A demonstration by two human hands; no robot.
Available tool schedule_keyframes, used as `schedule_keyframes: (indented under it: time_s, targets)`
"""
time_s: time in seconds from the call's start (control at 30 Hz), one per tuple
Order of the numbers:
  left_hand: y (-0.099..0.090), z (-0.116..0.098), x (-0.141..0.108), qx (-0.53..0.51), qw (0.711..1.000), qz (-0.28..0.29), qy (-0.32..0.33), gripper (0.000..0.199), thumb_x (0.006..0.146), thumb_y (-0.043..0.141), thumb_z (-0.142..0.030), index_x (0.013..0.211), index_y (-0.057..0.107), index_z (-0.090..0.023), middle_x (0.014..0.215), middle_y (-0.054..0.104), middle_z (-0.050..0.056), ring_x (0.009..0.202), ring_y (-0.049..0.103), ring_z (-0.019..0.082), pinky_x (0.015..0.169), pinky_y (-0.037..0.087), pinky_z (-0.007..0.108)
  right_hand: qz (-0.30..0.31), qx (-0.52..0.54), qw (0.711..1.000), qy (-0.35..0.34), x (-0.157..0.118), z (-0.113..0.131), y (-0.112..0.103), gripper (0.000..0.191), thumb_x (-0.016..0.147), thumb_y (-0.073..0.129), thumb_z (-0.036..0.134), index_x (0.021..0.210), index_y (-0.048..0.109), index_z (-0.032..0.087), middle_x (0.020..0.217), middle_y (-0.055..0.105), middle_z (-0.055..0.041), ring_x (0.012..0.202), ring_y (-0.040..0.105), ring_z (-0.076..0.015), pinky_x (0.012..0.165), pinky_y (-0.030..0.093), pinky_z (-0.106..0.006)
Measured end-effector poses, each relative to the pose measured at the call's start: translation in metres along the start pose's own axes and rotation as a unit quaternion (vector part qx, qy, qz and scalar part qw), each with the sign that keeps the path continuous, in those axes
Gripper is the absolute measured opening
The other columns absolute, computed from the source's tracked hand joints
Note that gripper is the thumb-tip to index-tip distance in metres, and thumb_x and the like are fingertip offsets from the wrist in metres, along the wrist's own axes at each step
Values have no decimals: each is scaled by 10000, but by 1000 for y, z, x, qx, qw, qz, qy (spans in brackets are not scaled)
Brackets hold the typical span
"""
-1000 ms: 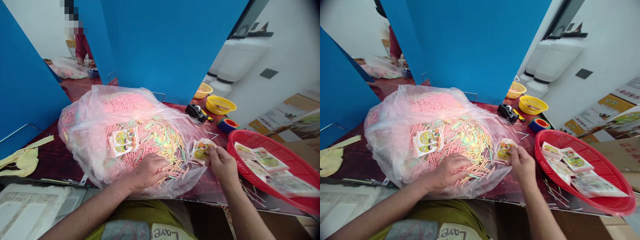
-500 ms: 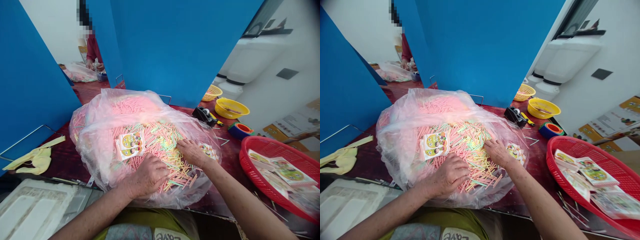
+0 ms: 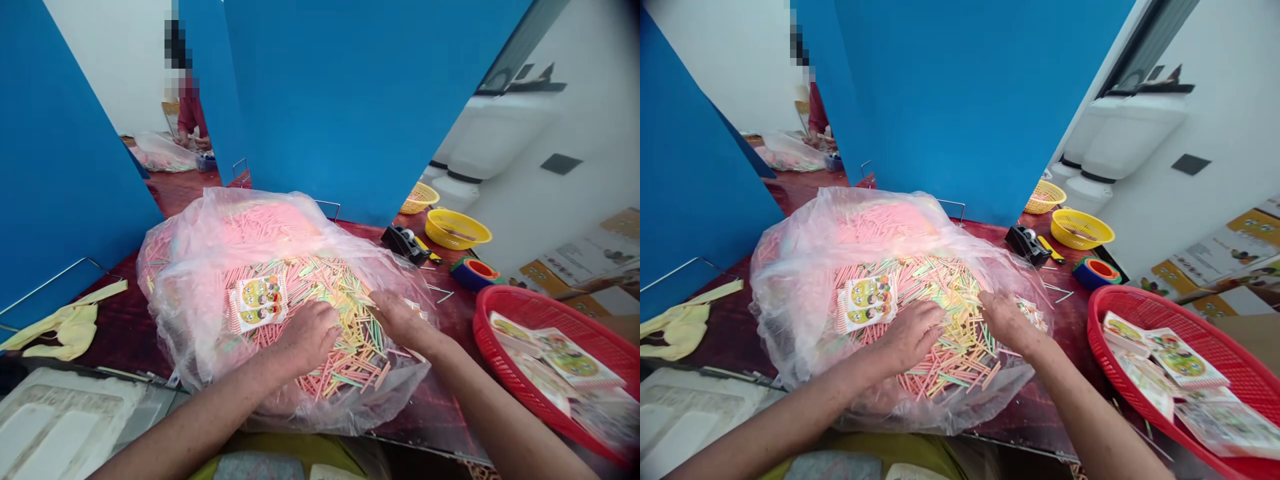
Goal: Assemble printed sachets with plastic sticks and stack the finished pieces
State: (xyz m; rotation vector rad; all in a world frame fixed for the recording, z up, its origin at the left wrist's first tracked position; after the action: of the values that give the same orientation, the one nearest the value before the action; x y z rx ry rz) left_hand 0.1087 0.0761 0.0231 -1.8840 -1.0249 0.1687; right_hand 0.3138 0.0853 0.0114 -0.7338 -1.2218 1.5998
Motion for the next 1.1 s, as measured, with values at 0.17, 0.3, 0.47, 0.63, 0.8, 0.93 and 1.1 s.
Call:
schedule_keyframes:
  time_s: [0.17,0.3,0.47,0.63,0.8,0.93,1.1]
  targets:
    - [18,1,26,-305,941,48,-137,362,851,437,-467,896,574,-135,819,634,81,773,595,197,697,469,326,86,459,881,74,2,42,18,203,855,421,379,745,401,210,506,436,72,455,409,-86,469,360,-218]
    - [35,1,28,-425,868,-56,-252,270,844,460,-412,873,554,-161,805,632,37,756,585,163,677,470,280,88,549,816,156,12,70,28,197,727,568,300,785,401,214,491,346,123,374,265,-42,371,239,-170]
    - [36,6,27,-503,803,-153,-281,259,856,454,-406,899,558,-172,879,626,33,836,581,165,767,461,299,12,435,889,143,14,78,25,103,742,479,190,845,468,192,585,481,73,497,434,-72,488,375,-196]
    - [14,26,35,-669,645,-238,-283,246,848,482,-394,792,493,-155,797,626,45,756,608,157,746,469,329,-36,246,957,147,4,53,19,192,803,423,276,938,521,180,650,566,13,556,510,-130,537,433,-271]
    - [12,19,27,-782,504,-211,-299,173,791,580,-300,801,485,-156,756,624,46,718,613,163,683,468,309,-194,141,967,86,8,64,15,332,761,550,361,1032,527,172,912,614,-104,776,600,-207,648,501,-338]
    - [30,7,7,-767,519,-182,-330,261,766,596,-377,743,514,-130,716,594,46,681,573,134,656,446,259,-154,143,977,-24,8,104,22,185,877,353,209,819,529,208,738,612,-35,676,608,-146,616,500,-261]
    - [21,8,-19,-587,759,-29,-282,233,820,487,-387,731,481,-171,567,471,-46,483,415,84,509,351,234,-188,70,977,-66,-4,110,2,194,866,481,278,1027,523,179,881,622,-74,585,580,-121,542,491,-245]
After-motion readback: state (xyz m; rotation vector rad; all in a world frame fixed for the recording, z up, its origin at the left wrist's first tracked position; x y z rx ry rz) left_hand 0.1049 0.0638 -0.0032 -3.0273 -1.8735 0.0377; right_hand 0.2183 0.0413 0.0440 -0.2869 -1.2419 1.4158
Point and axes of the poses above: each hand's wrist, its own x-axis towards the middle knuckle, its own y-axis out of the palm, z = x × y, the point moved 3 cm from there along x, towards the middle knuckle
